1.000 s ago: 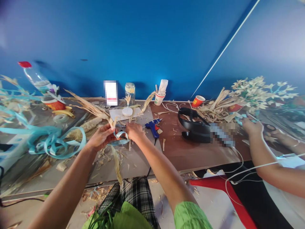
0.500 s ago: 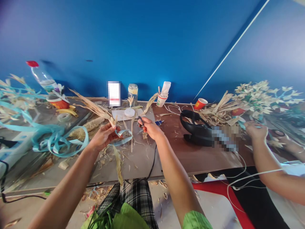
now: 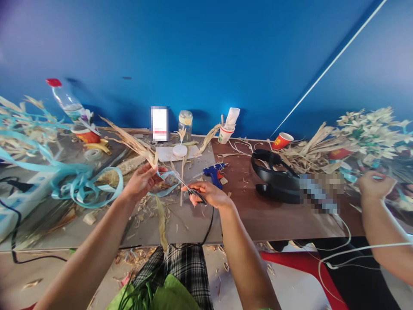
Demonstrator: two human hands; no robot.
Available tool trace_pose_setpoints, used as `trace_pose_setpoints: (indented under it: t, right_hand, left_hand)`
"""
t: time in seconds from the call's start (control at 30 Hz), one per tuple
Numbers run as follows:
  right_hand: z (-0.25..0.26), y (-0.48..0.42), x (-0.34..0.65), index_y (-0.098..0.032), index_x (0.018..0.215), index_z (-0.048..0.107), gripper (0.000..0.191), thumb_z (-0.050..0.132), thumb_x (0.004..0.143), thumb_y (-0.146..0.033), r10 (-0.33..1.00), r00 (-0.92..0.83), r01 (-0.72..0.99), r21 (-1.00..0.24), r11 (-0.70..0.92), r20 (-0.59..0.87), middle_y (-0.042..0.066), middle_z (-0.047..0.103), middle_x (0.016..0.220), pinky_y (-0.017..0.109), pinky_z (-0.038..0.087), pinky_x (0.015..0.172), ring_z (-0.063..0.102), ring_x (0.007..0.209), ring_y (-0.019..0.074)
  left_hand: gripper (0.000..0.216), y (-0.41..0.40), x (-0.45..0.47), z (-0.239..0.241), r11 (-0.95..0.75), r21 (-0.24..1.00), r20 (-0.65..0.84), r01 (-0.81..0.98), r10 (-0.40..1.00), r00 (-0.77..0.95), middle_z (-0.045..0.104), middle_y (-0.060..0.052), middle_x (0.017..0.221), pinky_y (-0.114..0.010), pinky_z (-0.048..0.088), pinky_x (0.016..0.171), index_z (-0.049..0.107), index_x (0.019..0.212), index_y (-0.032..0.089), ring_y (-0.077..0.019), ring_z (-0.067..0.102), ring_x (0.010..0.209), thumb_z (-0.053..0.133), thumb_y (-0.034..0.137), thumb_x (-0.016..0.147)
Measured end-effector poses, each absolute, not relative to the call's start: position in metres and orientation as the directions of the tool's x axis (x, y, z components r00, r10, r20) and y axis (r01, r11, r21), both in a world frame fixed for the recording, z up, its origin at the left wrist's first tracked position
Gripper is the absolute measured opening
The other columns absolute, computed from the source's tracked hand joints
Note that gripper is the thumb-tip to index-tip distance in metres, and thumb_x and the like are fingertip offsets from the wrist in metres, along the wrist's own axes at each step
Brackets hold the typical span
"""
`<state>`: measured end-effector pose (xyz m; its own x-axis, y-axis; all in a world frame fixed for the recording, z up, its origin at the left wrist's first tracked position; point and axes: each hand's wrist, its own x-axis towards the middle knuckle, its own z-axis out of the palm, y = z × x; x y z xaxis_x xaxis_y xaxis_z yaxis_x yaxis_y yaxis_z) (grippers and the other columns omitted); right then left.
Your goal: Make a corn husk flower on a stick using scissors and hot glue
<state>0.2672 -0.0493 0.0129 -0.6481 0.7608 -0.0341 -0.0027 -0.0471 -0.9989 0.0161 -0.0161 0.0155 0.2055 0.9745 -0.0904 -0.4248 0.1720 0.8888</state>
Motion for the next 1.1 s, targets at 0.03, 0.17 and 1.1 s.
trace_pose_setpoints:
  t: [0.03, 0.17, 1.1]
  right_hand:
    - [0.014, -0.049, 0.27, -0.011, 0.113, 0.06, 0.055, 0.068, 0.071, -0.045, 0.751, -0.658, 0.026, -0.999, -0.042, -0.049, 0.001, 0.056, 0.064, 0.024, 0.037, 0.059, 0.051, 0.059, 0.0103]
    - [0.02, -0.052, 0.274, -0.01, 0.11, 0.061, 0.053, 0.065, 0.072, -0.048, 0.723, -0.679, 0.109, -0.992, -0.068, -0.124, 0.001, 0.055, 0.067, 0.023, 0.039, 0.058, 0.05, 0.058, 0.0092]
    - [0.016, -0.052, 0.264, -0.008, 0.107, 0.06, 0.05, 0.066, 0.072, -0.044, 0.673, -0.706, 0.138, -0.974, -0.177, -0.222, -0.001, 0.053, 0.067, 0.022, 0.04, 0.055, 0.047, 0.055, 0.0072]
  left_hand:
    - [0.028, -0.016, 0.016, 0.016, 0.17, 0.884, -0.082, -0.435, 0.974, 0.213, 0.07, -0.006, 0.084, -0.029, 0.05, 0.068, 0.059, 0.084, 0.013, -0.0156, 0.064, 0.072, 0.071, 0.033, 0.068]
    - [0.025, -0.017, 0.018, 0.019, 0.163, 0.869, -0.053, -0.467, 0.969, 0.24, 0.07, -0.008, 0.085, -0.028, 0.05, 0.068, 0.058, 0.085, 0.014, -0.0156, 0.065, 0.072, 0.069, 0.031, 0.07]
    - [0.019, -0.023, 0.023, 0.018, 0.213, 0.869, -0.03, -0.447, 0.924, 0.382, 0.071, -0.01, 0.088, -0.037, 0.05, 0.078, 0.059, 0.078, 0.014, -0.0217, 0.066, 0.083, 0.067, 0.031, 0.074]
